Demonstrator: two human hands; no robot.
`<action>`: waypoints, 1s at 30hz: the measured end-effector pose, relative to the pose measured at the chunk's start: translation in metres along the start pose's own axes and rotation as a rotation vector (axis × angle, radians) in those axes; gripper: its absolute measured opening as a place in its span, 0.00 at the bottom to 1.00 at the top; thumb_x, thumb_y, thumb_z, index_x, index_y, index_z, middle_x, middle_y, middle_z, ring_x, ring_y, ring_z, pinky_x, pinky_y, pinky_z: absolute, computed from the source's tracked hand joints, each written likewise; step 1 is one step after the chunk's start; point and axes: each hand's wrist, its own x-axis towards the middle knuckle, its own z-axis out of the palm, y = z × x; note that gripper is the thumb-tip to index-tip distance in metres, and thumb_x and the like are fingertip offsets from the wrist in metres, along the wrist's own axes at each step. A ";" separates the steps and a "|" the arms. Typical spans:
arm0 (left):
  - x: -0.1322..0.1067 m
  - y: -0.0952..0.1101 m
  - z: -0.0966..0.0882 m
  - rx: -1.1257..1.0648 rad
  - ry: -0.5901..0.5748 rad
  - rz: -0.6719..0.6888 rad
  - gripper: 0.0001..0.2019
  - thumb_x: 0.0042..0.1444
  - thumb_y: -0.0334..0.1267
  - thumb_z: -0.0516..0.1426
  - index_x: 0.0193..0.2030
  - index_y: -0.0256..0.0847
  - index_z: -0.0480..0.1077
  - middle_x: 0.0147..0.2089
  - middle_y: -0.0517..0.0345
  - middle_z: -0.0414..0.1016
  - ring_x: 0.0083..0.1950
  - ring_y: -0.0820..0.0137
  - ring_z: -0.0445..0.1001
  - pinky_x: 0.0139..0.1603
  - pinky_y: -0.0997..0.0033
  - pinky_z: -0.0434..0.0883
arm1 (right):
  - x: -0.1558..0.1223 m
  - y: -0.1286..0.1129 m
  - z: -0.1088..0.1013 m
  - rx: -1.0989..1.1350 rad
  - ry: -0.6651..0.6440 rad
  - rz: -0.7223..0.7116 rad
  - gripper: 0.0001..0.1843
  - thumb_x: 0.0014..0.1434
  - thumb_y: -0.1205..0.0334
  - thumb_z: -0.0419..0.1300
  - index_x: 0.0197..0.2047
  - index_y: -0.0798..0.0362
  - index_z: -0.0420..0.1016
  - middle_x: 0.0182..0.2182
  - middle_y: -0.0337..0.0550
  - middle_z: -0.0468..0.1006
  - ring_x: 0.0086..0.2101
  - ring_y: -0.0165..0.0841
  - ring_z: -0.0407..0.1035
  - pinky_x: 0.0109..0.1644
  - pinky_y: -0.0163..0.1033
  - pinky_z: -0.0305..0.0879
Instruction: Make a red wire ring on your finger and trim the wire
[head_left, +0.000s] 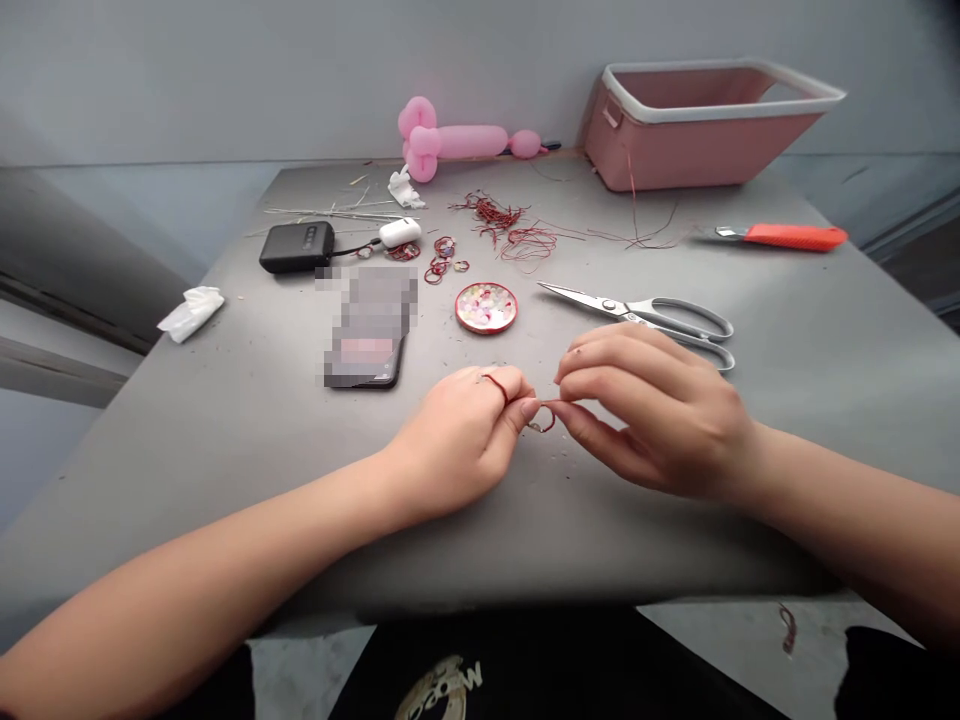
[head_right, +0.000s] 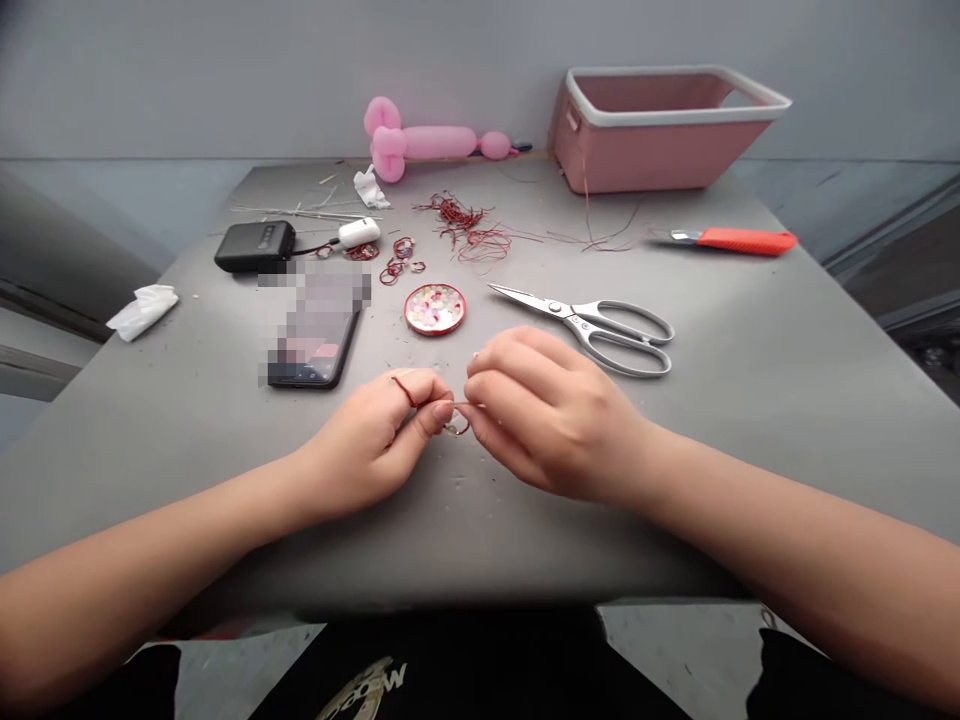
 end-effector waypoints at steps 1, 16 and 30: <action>0.000 0.001 -0.001 -0.019 0.007 0.008 0.11 0.66 0.35 0.48 0.30 0.41 0.60 0.29 0.60 0.66 0.32 0.71 0.64 0.37 0.68 0.62 | 0.001 0.000 0.000 0.035 0.005 0.071 0.05 0.58 0.69 0.61 0.35 0.50 0.69 0.32 0.45 0.76 0.35 0.36 0.72 0.40 0.44 0.73; -0.002 0.003 -0.003 -0.072 0.091 0.113 0.09 0.66 0.34 0.48 0.33 0.40 0.64 0.29 0.61 0.67 0.31 0.72 0.65 0.36 0.71 0.65 | 0.009 -0.002 -0.002 1.069 -0.275 0.926 0.11 0.60 0.53 0.63 0.33 0.53 0.76 0.33 0.42 0.77 0.37 0.33 0.71 0.44 0.39 0.68; -0.004 0.003 -0.002 0.033 0.304 0.092 0.07 0.64 0.35 0.54 0.34 0.39 0.69 0.30 0.60 0.75 0.32 0.73 0.72 0.38 0.73 0.68 | 0.003 -0.009 0.003 0.218 0.138 0.504 0.10 0.56 0.59 0.66 0.43 0.47 0.78 0.38 0.46 0.78 0.40 0.39 0.71 0.47 0.49 0.68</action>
